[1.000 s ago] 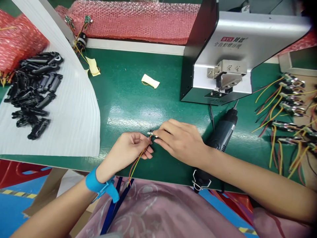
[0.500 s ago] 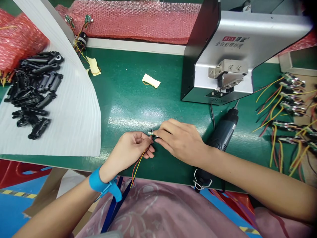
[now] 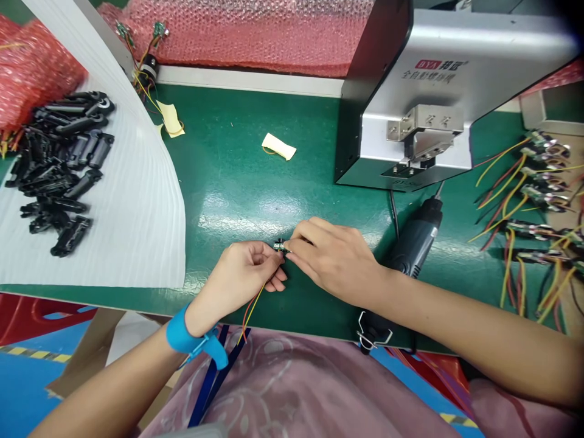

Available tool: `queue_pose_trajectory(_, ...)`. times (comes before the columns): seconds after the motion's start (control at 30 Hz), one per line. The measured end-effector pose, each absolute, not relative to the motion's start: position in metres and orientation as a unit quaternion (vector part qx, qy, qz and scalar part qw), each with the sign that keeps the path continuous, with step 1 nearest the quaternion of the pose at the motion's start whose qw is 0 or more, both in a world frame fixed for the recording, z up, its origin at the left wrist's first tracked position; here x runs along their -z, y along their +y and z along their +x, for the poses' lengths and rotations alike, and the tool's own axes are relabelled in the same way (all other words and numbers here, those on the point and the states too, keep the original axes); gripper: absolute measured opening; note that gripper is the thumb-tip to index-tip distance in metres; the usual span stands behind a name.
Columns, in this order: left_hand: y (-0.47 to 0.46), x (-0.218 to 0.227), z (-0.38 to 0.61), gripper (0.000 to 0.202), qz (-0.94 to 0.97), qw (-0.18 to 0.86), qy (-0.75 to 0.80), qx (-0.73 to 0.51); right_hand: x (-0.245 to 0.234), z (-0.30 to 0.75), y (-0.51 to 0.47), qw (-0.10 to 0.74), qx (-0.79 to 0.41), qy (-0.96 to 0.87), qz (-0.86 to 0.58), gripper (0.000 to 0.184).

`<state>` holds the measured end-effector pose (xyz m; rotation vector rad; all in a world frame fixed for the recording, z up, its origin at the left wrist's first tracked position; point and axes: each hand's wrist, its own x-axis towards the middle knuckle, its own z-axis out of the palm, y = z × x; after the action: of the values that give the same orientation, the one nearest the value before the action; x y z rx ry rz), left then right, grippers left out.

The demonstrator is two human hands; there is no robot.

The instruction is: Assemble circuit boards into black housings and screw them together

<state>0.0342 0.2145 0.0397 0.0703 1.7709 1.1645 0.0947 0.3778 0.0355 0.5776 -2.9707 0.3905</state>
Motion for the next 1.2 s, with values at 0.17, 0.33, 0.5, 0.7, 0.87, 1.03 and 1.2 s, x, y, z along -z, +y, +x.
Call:
queue_pose_trajectory(0.17,0.213,-0.0385,0.0327,0.022,0.033,0.493,0.722,-0.484,-0.0344,0.0962,0.3775,0.046,-0.145,-0.973,0.173,0.015)
queue_pose_trajectory(0.33,0.2136,-0.0386,0.0322,0.023,0.042,0.498,0.724,-0.475,-0.0366,0.0963,0.3749,0.026,-0.139,-0.979,0.15,0.018)
queue_pose_trajectory(0.5,0.2142,-0.0383,0.0318,0.024,0.048,0.499,0.727,-0.469,-0.0386,0.0962,0.3719,0.015,-0.119,-0.983,0.14,0.019)
queue_pose_trajectory(0.7,0.2132,-0.0362,0.031,0.023,0.061,0.502,0.729,-0.461,-0.0396,0.098,0.3709,0.007,-0.09,-0.985,0.146,0.017)
queue_pose_trajectory(0.87,0.2135,-0.0375,0.0313,0.023,0.063,0.504,0.727,-0.462,-0.0405,0.1003,0.3717,0.017,-0.084,-0.986,0.145,0.017)
queue_pose_trajectory(1.03,0.2132,-0.0379,0.0322,0.023,0.066,0.501,0.73,-0.459,-0.0391,0.1015,0.371,0.035,-0.069,-0.986,0.145,0.018)
queue_pose_trajectory(1.2,0.2125,-0.0367,0.0328,0.023,0.074,0.497,0.733,-0.46,-0.0419,0.1015,0.3681,0.044,-0.05,-0.987,0.149,0.02)
